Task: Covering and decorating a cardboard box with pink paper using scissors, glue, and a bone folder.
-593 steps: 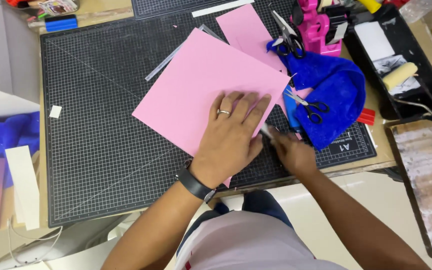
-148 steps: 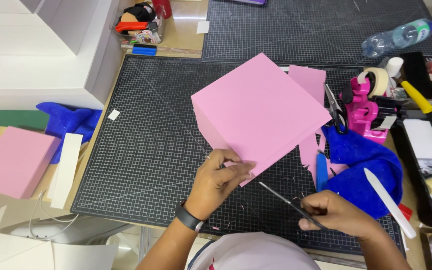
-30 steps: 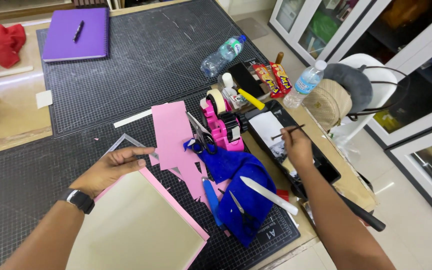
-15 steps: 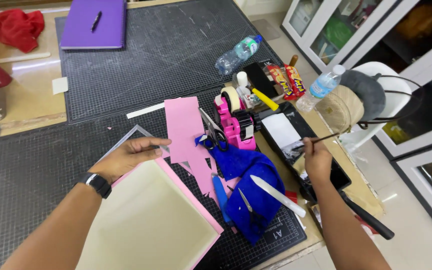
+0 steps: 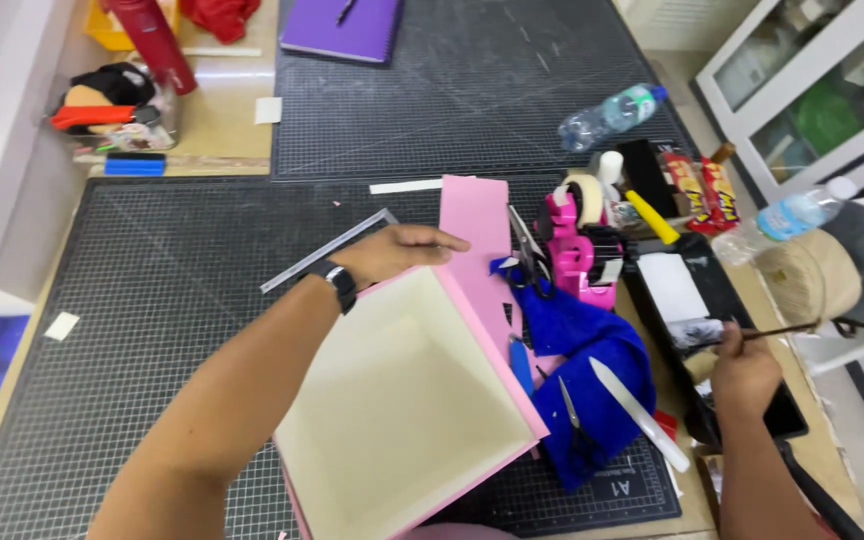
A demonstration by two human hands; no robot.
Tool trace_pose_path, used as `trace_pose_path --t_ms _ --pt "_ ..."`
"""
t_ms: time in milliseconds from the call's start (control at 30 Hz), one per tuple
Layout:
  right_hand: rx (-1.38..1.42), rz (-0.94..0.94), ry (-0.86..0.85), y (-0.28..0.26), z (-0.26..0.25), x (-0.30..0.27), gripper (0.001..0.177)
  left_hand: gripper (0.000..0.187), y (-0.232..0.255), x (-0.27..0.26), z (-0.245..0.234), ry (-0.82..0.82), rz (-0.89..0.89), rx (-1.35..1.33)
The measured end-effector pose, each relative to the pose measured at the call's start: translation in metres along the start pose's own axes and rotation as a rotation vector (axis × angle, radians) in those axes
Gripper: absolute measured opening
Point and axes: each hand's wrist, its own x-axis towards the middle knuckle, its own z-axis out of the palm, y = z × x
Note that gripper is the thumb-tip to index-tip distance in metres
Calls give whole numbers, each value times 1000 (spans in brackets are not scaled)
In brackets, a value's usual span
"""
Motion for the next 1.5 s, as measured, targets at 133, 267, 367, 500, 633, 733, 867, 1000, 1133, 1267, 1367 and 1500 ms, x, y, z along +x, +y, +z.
trace_pose_path --t_ms 133,267,367,500,633,733,867,1000,1133,1267,1367,1500 --pt "707 328 77 -116 -56 29 35 37 -3 8 -6 -14 15 -47" --pt "1076 292 -90 -277 -132 24 28 32 -4 8 -5 -22 21 -62" --pt "1275 -51 -87 -344 -123 14 23 34 -32 30 -5 55 -30 -437" --pt "1195 -196 -196 -394 -121 20 26 43 -47 38 -10 55 -72 -458" --pt "1052 -379 -234 -403 -114 22 25 54 -34 26 -4 34 -97 -469" --pt "1010 -348 -233 -389 -114 23 26 56 -41 31 -7 22 -98 -466" --pt "1040 -273 -223 -382 -136 15 28 57 -55 49 -16 6 -88 -442" --pt "996 -336 -254 -364 -146 3 26 58 -56 48 -14 -2 -98 -437" --pt "993 -341 -308 -344 -161 -11 28 67 0 5 -4 5 -143 -280" --pt "975 -238 -303 -325 -173 -24 25 77 32 -14 0 4 -178 -127" --pt "1216 -290 -287 -317 -179 -36 23 78 28 -10 -1 44 -203 -47" --pt "909 -201 -368 -304 -192 -50 32 76 32 -14 2 12 -187 -153"
